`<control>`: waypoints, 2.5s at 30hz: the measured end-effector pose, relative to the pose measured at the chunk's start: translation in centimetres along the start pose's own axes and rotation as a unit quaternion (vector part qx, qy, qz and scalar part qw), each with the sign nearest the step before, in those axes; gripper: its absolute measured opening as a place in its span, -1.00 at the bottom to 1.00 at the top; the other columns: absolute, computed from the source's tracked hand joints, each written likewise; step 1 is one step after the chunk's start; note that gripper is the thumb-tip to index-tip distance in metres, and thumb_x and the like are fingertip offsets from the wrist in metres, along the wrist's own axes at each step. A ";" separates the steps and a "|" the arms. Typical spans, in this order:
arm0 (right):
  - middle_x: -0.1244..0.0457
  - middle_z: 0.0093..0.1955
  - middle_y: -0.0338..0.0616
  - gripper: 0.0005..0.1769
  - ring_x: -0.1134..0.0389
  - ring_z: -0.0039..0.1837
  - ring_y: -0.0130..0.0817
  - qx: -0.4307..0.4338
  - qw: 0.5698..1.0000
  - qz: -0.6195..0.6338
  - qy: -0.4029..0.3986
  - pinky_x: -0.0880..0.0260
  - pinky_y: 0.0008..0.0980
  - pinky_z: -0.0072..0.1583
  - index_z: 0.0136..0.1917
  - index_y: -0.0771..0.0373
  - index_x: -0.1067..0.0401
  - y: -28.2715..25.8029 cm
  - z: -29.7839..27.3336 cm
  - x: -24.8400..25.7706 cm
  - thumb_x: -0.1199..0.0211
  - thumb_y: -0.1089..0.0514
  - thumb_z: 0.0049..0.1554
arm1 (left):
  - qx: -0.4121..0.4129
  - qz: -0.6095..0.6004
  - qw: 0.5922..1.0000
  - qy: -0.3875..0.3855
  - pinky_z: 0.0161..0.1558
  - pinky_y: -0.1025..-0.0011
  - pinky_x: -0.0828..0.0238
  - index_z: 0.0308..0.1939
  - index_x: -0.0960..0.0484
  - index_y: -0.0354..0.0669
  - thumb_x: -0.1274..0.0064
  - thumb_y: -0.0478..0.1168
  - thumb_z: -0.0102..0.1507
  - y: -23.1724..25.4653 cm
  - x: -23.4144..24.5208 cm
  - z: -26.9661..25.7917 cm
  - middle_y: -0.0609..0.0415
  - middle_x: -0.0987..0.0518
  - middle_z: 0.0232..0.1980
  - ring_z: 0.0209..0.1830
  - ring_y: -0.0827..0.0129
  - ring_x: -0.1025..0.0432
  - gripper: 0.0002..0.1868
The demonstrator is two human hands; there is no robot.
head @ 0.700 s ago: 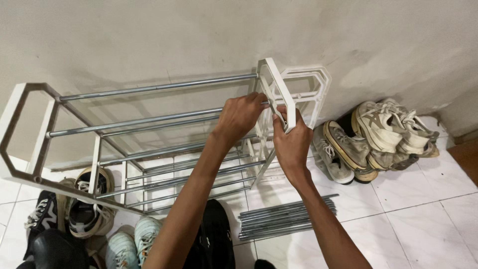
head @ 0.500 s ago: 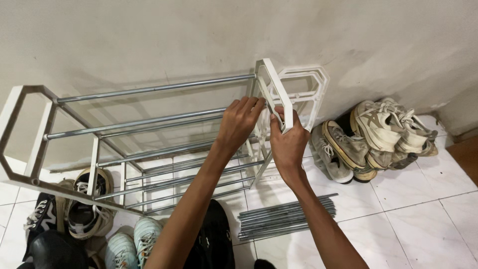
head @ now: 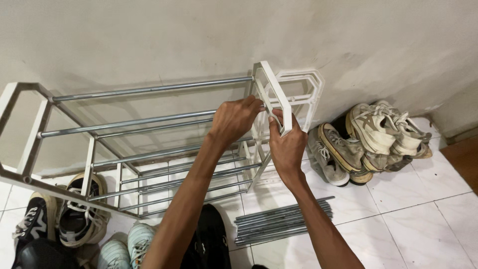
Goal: The person assembles a white plastic shoe rack by inserting metal rods into the side frames. They repeatedly pick up rods from the floor and insert them into slots on both sides of the rack, securing them in place.
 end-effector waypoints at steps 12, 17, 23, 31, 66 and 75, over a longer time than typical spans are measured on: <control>-0.46 0.00 0.02 -0.75 -0.54 0.05 -0.22 -0.034 0.999 -0.002 0.000 -0.48 -0.26 0.07 0.16 0.35 -0.50 -0.5 0.3 -0.2 -0.30 0.24 0.21 | 0.164 -0.132 0.967 -0.147 -0.21 0.03 -0.44 -0.20 -0.74 -0.10 0.00 0.01 0.36 -0.2 2.3 2.5 -0.08 -0.67 -0.40 -0.31 0.00 -0.55 -0.68; -0.46 0.01 0.03 -0.75 -0.53 0.05 -0.22 -0.027 0.999 0.014 0.017 -0.50 -0.27 0.07 0.16 0.35 -0.51 -0.6 0.6 -0.2 -0.29 0.26 0.20 | 0.033 -0.007 0.999 0.016 -0.21 0.16 -0.47 -0.22 -0.68 -0.18 -0.08 -0.12 0.34 0.7 1.0 1.6 0.00 -0.66 -0.26 -0.25 0.16 -0.56 -0.80; -0.46 0.01 0.02 -0.75 -0.53 0.06 -0.22 -0.033 0.999 0.015 0.017 -0.48 -0.27 0.09 0.16 0.34 -0.51 -0.6 0.2 -0.4 -0.30 0.27 0.21 | -0.028 0.063 0.989 0.129 -0.20 0.34 -0.46 -0.06 -0.59 -0.25 -0.09 -0.25 0.33 1.3 -0.9 -0.9 0.05 -0.58 -0.17 -0.24 0.29 -0.50 -0.84; -0.46 0.01 0.03 -0.76 -0.53 0.06 -0.22 -0.017 1.000 0.016 0.008 -0.48 -0.27 0.08 0.15 0.38 -0.50 -0.2 0.5 -0.1 -0.29 0.26 0.21 | -0.052 0.029 0.992 0.109 -0.34 0.33 -0.45 -0.17 -0.54 -0.19 -0.05 -0.16 0.39 0.5 -0.5 -0.1 0.10 -0.53 -0.28 -0.29 0.32 -0.51 -0.83; -0.43 -0.15 -0.08 -0.83 -0.48 -0.17 -0.38 -0.050 0.996 0.065 0.022 -0.46 -0.37 -0.11 0.11 0.36 -0.50 0.5 0.7 -0.3 -0.28 0.27 0.25 | -0.046 0.010 0.993 0.111 -0.37 0.31 -0.49 0.13 -0.63 -0.15 -0.02 -0.37 0.21 2.7 3.6 0.6 0.01 -0.65 -0.10 -0.34 0.26 -0.57 -0.61; -0.43 -0.10 -0.08 -0.80 -0.48 -0.13 -0.35 -0.046 0.998 0.044 0.022 -0.44 -0.33 -0.06 0.13 0.33 -0.50 0.6 0.4 -0.6 -0.29 0.27 0.22 | 0.017 -0.022 0.994 0.110 -0.34 0.29 -0.49 -0.15 -0.69 -0.15 -0.22 -0.15 0.27 1.5 3.0 0.3 0.07 -0.66 -0.28 -0.37 0.21 -0.58 -0.83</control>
Point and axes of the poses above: each hand's wrist, its own z-axis towards the middle knuckle, its own x-axis out of the back of the hand, y = z × x, the point moved 2 cm from there along z, towards the middle knuckle
